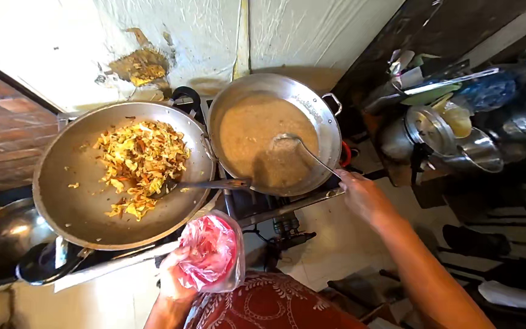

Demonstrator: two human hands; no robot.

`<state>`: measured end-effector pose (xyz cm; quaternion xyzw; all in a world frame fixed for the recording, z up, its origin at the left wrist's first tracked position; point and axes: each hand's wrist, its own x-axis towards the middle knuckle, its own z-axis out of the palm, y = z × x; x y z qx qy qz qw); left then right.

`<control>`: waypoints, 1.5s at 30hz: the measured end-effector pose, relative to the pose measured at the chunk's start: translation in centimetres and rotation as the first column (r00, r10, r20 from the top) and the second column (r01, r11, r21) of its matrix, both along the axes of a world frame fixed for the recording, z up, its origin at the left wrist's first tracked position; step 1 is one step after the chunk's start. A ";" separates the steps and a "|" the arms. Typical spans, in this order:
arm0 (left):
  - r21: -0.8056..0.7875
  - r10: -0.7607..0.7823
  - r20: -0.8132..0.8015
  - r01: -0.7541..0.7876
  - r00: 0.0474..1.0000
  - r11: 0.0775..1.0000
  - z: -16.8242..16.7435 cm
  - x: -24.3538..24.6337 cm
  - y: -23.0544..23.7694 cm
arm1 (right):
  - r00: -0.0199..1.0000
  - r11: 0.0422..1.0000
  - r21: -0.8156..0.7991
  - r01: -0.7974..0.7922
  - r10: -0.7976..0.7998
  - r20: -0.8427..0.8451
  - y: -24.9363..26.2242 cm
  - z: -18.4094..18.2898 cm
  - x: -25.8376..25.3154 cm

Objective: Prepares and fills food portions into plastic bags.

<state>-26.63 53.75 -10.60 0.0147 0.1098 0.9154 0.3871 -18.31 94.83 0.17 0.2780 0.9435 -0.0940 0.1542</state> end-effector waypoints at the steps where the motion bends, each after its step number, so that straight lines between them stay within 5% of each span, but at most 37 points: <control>1: 0.036 0.017 0.014 -0.018 1.000 0.999 -0.8 1.0 0.3 | 1.000 1.000 0.010 -0.019 0.019 0.007 0.9 -0.3 0.2; 11: -0.091 0.312 0.053 -0.307 0.949 0.947 1.3 11.9 8.9 | 0.977 0.985 0.103 -0.139 0.154 -0.151 9.0 -0.7 -0.1; 21: -0.239 0.439 0.096 -0.408 0.893 0.881 2.9 14.9 11.1 | 0.959 0.958 0.167 -0.232 0.254 -0.129 10.8 -4.8 -2.7; 27: -0.265 0.455 0.047 -0.429 0.889 0.864 3.7 12.8 11.6 | 0.996 0.952 -0.296 -0.082 0.085 -0.003 9.4 -3.8 -4.0; 31: -0.217 0.434 0.044 -0.416 0.900 0.883 3.7 11.4 10.7 | 0.976 0.787 -0.578 0.215 -0.198 0.093 10.2 -2.2 -3.1; 37: -0.289 0.441 0.061 -0.407 0.895 0.866 3.4 9.3 9.5 | 0.934 0.667 -0.690 0.281 -0.355 0.037 10.5 -0.1 -0.3; 45: -0.340 0.336 0.001 -0.316 0.942 0.886 5.1 6.4 10.8 | 0.942 0.693 -0.673 0.257 -0.336 0.013 10.0 2.4 0.8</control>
